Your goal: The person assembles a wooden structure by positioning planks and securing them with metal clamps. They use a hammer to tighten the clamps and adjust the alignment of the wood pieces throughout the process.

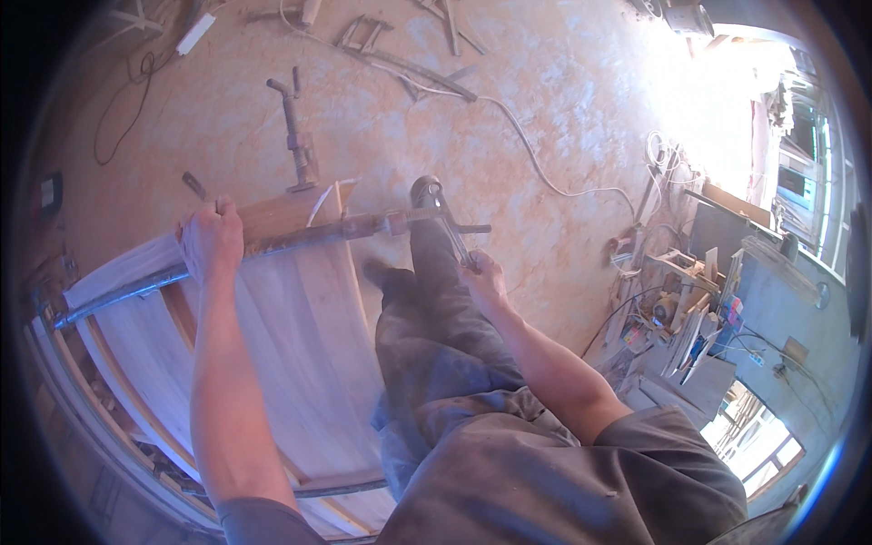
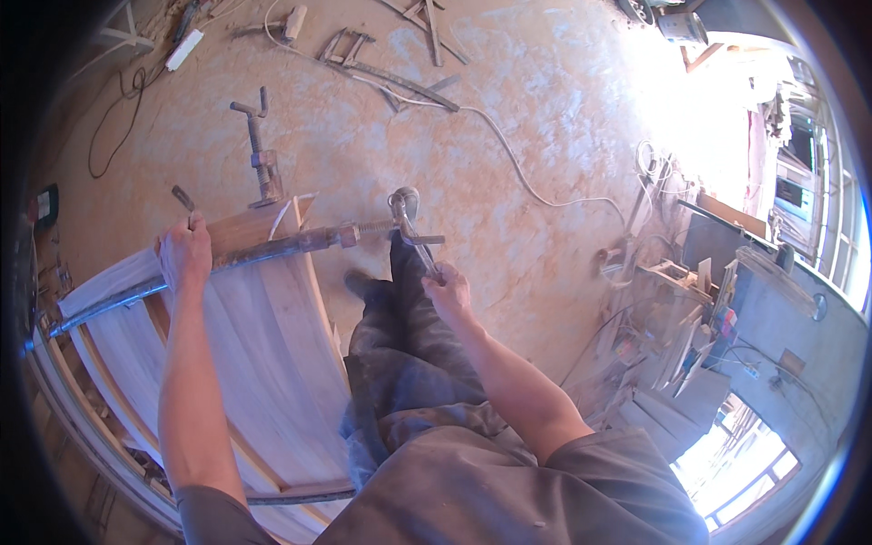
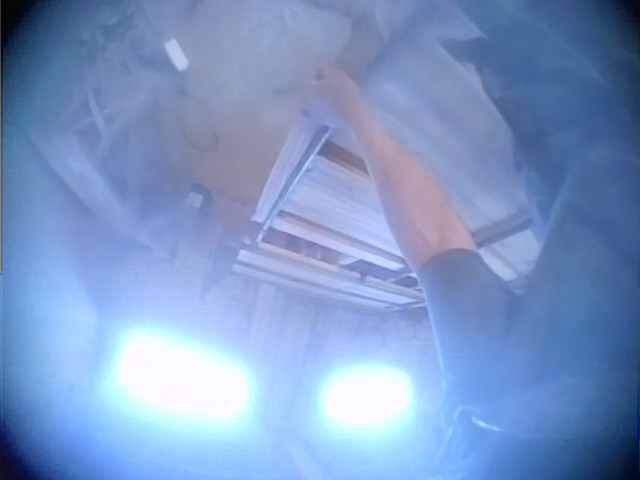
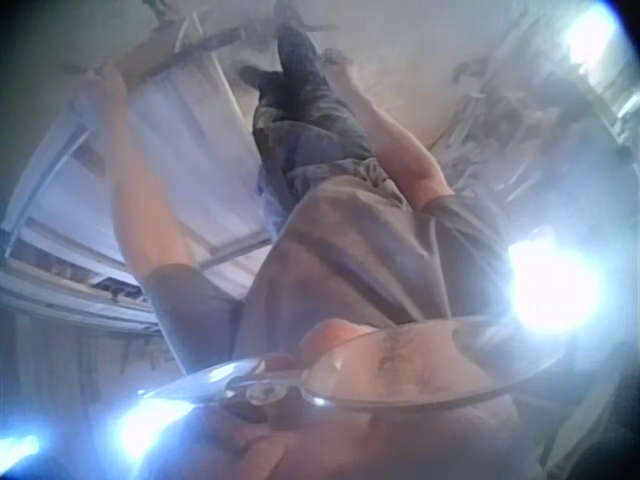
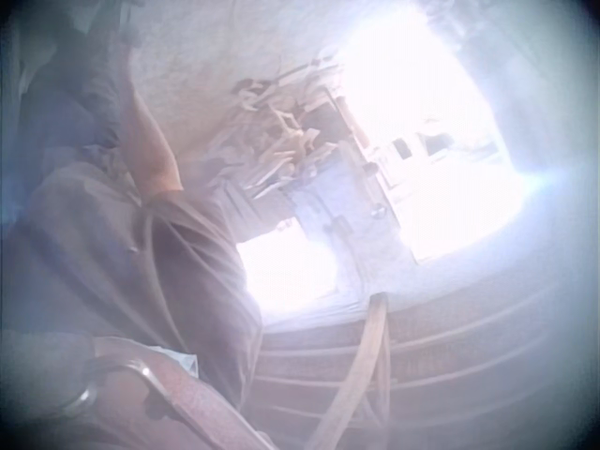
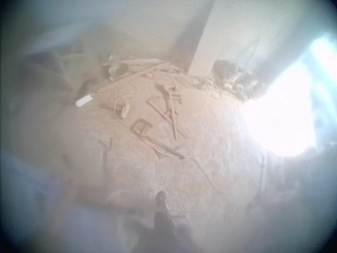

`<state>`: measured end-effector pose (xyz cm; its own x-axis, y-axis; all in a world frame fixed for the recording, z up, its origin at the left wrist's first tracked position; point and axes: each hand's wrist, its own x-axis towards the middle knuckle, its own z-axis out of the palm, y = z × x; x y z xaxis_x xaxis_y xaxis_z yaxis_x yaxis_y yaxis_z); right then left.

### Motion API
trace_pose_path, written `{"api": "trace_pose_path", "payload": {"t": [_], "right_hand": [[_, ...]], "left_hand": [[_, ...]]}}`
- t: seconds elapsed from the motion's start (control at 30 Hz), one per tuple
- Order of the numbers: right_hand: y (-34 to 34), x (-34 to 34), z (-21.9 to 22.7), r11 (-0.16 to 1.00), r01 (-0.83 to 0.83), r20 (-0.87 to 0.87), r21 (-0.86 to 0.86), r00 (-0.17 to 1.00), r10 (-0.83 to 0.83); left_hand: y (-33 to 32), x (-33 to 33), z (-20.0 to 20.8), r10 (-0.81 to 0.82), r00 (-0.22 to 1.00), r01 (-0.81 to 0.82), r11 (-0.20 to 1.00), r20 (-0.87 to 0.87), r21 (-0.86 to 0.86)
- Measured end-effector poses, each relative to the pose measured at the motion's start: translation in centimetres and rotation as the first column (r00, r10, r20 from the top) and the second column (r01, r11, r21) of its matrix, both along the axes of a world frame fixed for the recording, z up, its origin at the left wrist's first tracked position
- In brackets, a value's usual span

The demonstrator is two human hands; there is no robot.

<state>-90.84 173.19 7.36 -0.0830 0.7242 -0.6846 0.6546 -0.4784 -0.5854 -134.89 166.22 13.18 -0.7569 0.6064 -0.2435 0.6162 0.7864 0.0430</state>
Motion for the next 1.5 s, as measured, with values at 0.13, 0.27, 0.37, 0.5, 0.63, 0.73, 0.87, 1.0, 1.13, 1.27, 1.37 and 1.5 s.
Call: {"api": "trace_pose_path", "payload": {"t": [0.13,0.27,0.37,0.5,0.63,0.73,0.87,1.0,1.13,1.27,1.37,1.5], "right_hand": [[-1.5,0.3,-1.2,0.992,-0.079,0.055,0.101,0.996,0.073],[-2.9,-1.0,-0.9,0.993,0.009,0.041,0.115,0.999,-0.014],[-5.5,-1.5,0.9,0.99,0.02,0.04,0.136,0.999,-0.026],[-5.3,-2.5,3.8,0.962,0.228,-0.138,-0.149,0.959,-0.248],[-4.1,-0.5,1.8,0.901,0.154,-0.28,-0.407,0.917,-0.283],[-5.0,-1.5,1.8,0.879,0.228,-0.259,-0.419,0.898,-0.356],[-4.8,-3.1,2.7,0.829,0.34,-0.151,-0.444,0.884,-0.443],[-4.2,-3.2,5.2,0.776,0.403,-0.048,-0.486,0.874,-0.484],[-1.8,-4.8,13.5,0.703,0.405,0.096,-0.584,0.895,-0.436],[-1.2,-3.1,15.0,0.727,0.212,-0.062,-0.653,0.942,-0.33],[-1.1,-3.6,14.2,0.707,0.342,0.089,-0.618,0.925,-0.37],[-0.8,-2.6,12.6,0.671,0.324,0.089,-0.667,0.929,-0.36]], "left_hand": [[-0.4,-0.2,-0.3,0.019,1.0,-0.018,0.999,0.007,-0.042],[0.4,-0.1,0.0,0.0,0.999,-0.002,0.998,-0.032,-0.065],[0.3,0.1,0.3,0.02,1.0,-0.02,1.0,-0.006,-0.02],[0.5,0.2,1.0,0.045,0.999,-0.044,0.998,0.017,-0.053],[0.3,0.3,1.1,0.041,0.999,-0.041,0.999,0.028,-0.026],[0.9,0.4,1.8,0.042,0.998,-0.04,0.999,0.054,-0.036],[-0.3,0.3,0.6,0.014,0.995,-0.004,0.994,-0.099,0.107],[0.2,0.5,0.6,0.021,1.0,-0.018,0.992,-0.021,0.123],[0.0,0.3,0.3,0.007,1.0,-0.004,0.989,-0.017,0.15],[-0.4,-0.1,2.7,0.05,0.997,-0.052,0.998,0.056,0.04],[0.1,0.1,-0.5,0.051,0.999,-0.053,0.984,0.014,0.168],[-0.2,0.0,2.0,0.098,0.987,-0.112,0.988,0.129,0.104]]}}
